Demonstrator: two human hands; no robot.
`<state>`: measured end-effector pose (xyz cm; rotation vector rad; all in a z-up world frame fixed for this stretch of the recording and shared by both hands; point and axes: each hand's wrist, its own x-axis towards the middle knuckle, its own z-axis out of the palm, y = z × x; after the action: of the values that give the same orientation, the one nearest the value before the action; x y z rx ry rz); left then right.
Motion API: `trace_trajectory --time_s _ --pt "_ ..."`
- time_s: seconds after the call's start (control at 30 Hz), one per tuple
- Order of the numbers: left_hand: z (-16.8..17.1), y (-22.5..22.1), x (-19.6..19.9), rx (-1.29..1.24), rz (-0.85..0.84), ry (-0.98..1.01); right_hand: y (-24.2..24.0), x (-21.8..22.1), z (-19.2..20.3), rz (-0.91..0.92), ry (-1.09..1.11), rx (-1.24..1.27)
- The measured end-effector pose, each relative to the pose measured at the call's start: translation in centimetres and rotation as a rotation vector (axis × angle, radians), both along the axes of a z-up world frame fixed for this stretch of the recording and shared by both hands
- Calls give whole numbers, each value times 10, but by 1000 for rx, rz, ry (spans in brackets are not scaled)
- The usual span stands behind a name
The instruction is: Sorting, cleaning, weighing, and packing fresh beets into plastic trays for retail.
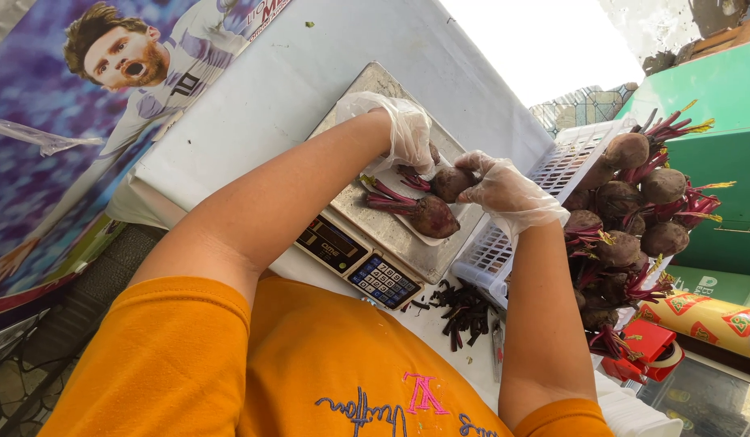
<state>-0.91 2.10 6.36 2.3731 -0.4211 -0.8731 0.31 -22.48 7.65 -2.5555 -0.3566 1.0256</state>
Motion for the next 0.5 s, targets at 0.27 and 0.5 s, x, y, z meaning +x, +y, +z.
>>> trace_trajectory --time_s 0.27,0.5 --pt "-18 -16 14 28 -1 -77 0 -13 23 -142 59 35" --pt "87 53 -36 -25 166 -437 -40 -66 77 -542 -220 506"
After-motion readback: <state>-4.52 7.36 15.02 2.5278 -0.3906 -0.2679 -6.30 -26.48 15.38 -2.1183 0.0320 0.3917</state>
